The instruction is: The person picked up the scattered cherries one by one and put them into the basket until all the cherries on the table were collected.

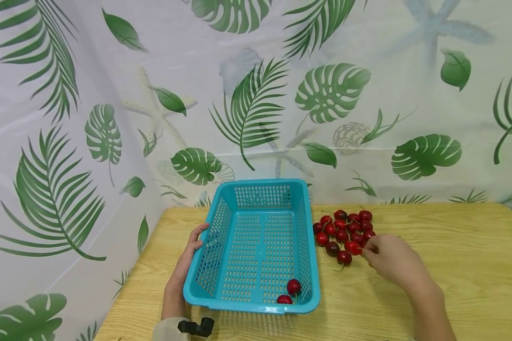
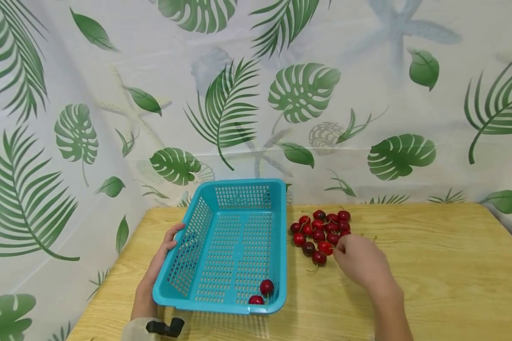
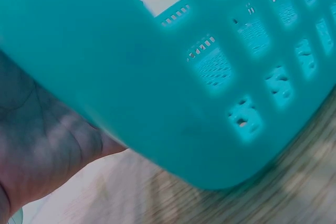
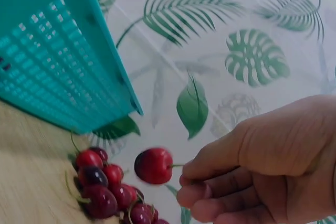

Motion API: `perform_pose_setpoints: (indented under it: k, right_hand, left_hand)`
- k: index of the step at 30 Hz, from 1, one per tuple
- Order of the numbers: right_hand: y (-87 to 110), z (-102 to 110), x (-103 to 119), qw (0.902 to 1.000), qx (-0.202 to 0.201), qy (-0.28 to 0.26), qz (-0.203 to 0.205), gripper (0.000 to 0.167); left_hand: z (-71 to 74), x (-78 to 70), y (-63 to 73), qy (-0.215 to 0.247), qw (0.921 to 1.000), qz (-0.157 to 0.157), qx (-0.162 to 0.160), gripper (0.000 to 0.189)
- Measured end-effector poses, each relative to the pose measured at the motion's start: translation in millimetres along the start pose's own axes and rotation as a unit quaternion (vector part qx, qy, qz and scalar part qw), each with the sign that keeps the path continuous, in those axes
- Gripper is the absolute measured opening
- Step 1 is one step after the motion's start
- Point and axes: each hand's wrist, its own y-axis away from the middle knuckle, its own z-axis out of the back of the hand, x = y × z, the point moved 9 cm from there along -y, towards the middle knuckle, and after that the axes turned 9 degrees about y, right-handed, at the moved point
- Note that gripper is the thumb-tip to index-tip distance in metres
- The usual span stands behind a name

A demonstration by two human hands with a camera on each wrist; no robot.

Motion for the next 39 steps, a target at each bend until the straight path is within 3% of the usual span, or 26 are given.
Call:
perform_pose_setpoints:
  k: [6, 14, 22, 24, 27, 32, 39]
  right_hand:
    - [1.2, 4.9, 50.8, 0.9976, -0.060, 0.010, 0.034, 0.011]
    - [6.4, -6.5, 99.5, 0.9965, -0.076, -0.001, 0.035, 0.007]
    - [7.3, -18.3, 125.6, 0.9945, -0.085, 0.015, 0.059, 0.007]
    - [7.7, -21.9, 131.2, 0.9933, -0.085, 0.026, 0.073, 0.009]
    - [9.4, -29.9, 143.5, 0.9874, -0.093, 0.038, 0.122, 0.014]
    - [12.9, -46.2, 165.4, 0.9688, -0.112, 0.076, 0.208, 0.026]
    - [7.4, -55.3, 174.4, 0.9582, -0.122, 0.138, 0.219, 0.030]
  left_hand:
    - [1.3, 6.9, 12.6, 0.026, 0.9984, 0.050, -0.004, 0.045]
    - [-0.4, 6.2, 11.6, 0.020, 0.9983, 0.054, -0.007, 0.048]
    - [-0.1, 6.8, 9.4, 0.015, 0.9986, 0.050, -0.005, 0.049]
    - [0.4, 5.3, 5.8, 0.011, 0.9992, 0.036, -0.008, 0.046]
    - [0.9, 5.4, 4.4, 0.007, 0.9992, 0.037, -0.014, 0.047]
    - [-0.1, 7.2, 9.1, 0.011, 0.9986, 0.052, -0.009, 0.049]
    - [-0.6, 4.7, 10.4, 0.015, 0.9989, 0.045, -0.003, 0.049]
